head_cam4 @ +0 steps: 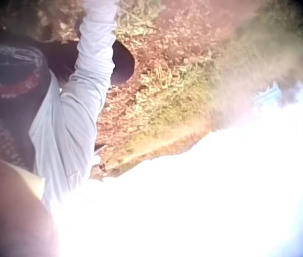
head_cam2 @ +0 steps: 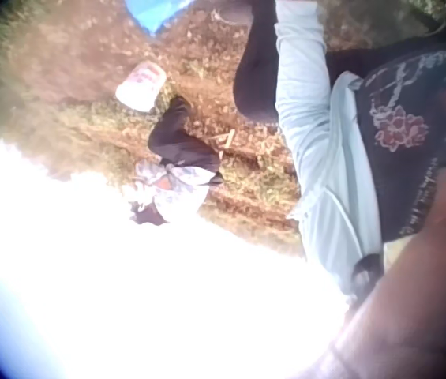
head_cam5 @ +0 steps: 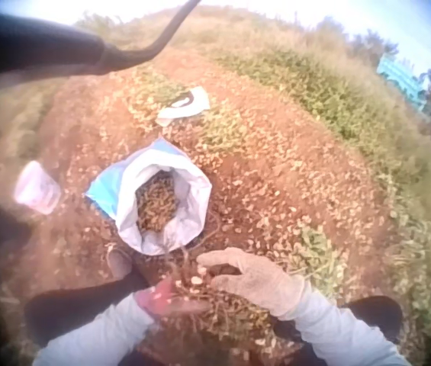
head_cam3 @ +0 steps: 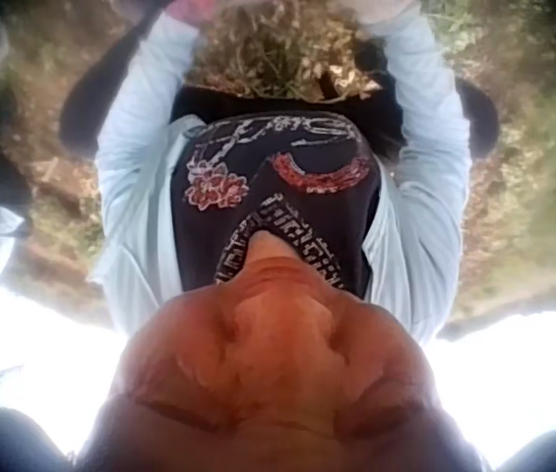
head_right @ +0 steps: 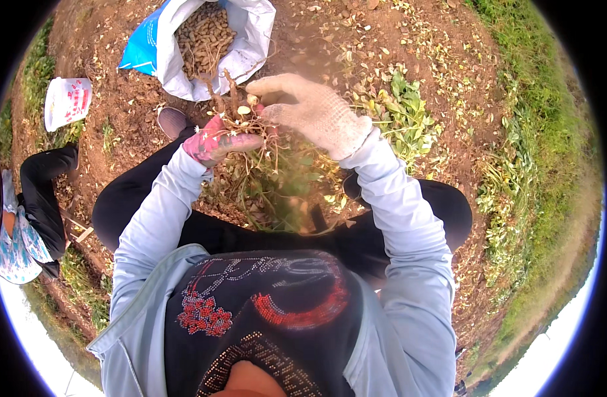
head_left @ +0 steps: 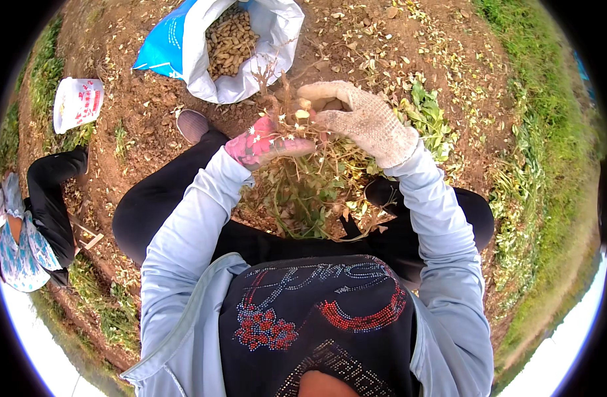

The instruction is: The person sits on the ground and removes peanuts from their pods by hand, placing the shelled nuts into a nearby sack. The person repeatedly pulls peanuts from the plant stems and discards the empty pods and stems.

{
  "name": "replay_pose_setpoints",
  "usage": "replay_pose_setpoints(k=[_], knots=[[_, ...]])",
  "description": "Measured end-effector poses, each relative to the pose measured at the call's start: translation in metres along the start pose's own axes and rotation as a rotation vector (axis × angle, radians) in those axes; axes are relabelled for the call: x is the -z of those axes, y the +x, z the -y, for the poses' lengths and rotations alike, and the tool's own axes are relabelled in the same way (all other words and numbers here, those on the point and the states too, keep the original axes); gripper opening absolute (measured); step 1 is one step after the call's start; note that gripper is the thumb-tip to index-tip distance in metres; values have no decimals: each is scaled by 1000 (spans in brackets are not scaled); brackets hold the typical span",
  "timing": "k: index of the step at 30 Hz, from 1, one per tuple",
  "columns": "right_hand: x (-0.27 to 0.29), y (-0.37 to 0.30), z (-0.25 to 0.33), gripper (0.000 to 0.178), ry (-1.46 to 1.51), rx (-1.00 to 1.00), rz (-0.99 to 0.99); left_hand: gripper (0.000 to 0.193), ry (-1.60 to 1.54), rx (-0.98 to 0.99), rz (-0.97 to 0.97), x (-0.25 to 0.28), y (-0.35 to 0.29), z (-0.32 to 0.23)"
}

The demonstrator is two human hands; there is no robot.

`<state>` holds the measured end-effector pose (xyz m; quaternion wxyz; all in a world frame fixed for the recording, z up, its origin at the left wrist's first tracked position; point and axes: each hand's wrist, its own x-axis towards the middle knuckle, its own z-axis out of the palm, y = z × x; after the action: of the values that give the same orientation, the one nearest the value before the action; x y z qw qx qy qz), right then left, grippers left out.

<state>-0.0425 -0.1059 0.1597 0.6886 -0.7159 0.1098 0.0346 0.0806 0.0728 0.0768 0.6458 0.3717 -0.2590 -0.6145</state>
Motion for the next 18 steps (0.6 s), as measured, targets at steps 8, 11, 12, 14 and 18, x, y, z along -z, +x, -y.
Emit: replay_pose_setpoints(k=[8,11,12,14,18], knots=[[3,-1,2,30,-182,230,42,47,172,95,23,-2,0,-10],[-1,-2,11,23,-211,126,-19,51,172,132,0,13,-3,0],[-3,-3,15,21,-232,60,-60,56,159,143,-30,6,-3,-4],[-6,-2,11,21,-379,100,-122,61,82,154,-59,5,-2,-5],[-2,-7,3,18,-531,139,-160,58,47,109,-10,3,1,-2]])
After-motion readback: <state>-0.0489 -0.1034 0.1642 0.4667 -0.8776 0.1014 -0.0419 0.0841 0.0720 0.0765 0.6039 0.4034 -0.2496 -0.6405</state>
